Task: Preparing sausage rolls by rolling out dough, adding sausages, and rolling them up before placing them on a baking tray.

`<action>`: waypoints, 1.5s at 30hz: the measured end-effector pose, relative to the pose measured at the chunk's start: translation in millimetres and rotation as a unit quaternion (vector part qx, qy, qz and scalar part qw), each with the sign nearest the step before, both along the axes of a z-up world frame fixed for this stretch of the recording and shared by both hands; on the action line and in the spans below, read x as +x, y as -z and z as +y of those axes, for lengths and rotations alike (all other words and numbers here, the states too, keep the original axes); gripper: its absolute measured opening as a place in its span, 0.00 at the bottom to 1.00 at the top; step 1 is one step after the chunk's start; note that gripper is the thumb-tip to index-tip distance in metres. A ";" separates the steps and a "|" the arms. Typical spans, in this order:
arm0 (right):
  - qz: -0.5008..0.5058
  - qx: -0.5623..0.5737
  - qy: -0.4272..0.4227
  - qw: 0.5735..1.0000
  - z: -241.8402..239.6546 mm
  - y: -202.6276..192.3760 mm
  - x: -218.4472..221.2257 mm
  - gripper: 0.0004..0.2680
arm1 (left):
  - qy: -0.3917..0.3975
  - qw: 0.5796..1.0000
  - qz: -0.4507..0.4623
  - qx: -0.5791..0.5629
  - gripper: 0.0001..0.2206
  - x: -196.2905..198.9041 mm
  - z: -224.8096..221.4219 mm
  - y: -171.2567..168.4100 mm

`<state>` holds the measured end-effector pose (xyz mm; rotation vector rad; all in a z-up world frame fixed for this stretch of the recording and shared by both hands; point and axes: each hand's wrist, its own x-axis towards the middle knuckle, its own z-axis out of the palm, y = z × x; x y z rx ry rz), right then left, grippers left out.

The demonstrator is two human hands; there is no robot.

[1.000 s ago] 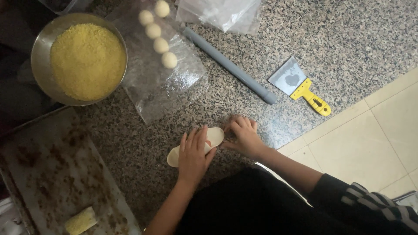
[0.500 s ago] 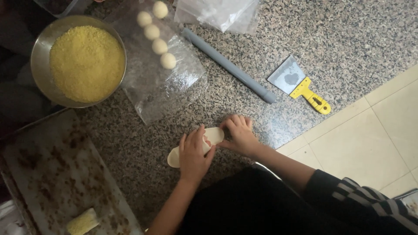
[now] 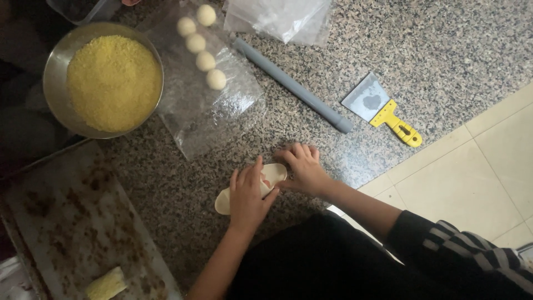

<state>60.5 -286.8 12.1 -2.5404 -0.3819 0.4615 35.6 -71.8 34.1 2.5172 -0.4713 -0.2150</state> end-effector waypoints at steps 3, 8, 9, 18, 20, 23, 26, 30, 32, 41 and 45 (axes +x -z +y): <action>-0.001 -0.016 0.001 1.000 1.1 -1.8 4.4 0.35 | 0.006 1.000 -0.001 -0.012 0.41 1.7 -0.1 4.2; 0.025 0.014 -0.004 1.000 2.0 -4.0 9.4 0.37 | 0.017 0.999 -0.038 0.006 0.42 1.2 -1.1 -2.0; 0.024 0.013 -0.004 1.000 2.0 -3.7 9.5 0.37 | 0.017 0.999 -0.039 0.005 0.42 -0.1 -1.6 -3.9; 0.093 -0.029 0.068 0.993 17.6 -17.2 17.0 0.45 | 0.052 0.994 -0.085 0.054 0.37 -0.9 -0.3 15.9; 0.095 -0.064 0.093 0.989 23.2 -7.6 16.8 0.47 | 0.065 0.991 -0.088 0.073 0.37 -0.9 1.9 19.6; 0.099 -0.088 0.096 0.987 31.5 -19.3 18.9 0.46 | 0.089 0.991 -0.075 0.070 0.36 4.2 3.4 5.8; 0.105 -0.087 0.092 0.986 29.7 -21.2 18.8 0.44 | 0.083 0.995 -0.007 0.061 0.35 13.0 2.7 -10.1; 0.148 -0.039 0.117 0.981 15.6 -44.0 12.4 0.42 | -0.006 0.996 0.090 -0.002 0.30 29.3 6.4 -0.3; 0.139 -0.055 0.121 0.981 7.8 -53.9 9.8 0.29 | -0.053 0.995 0.084 -0.009 0.20 40.6 10.1 24.2; 0.132 -0.108 0.142 0.975 7.6 -21.8 -9.7 0.15 | 0.148 0.975 0.106 0.127 0.10 90.2 -21.5 66.0; 0.130 -0.121 0.149 0.973 13.3 -7.8 -17.4 0.18 | 0.196 0.963 0.055 0.176 0.12 95.4 -25.7 48.4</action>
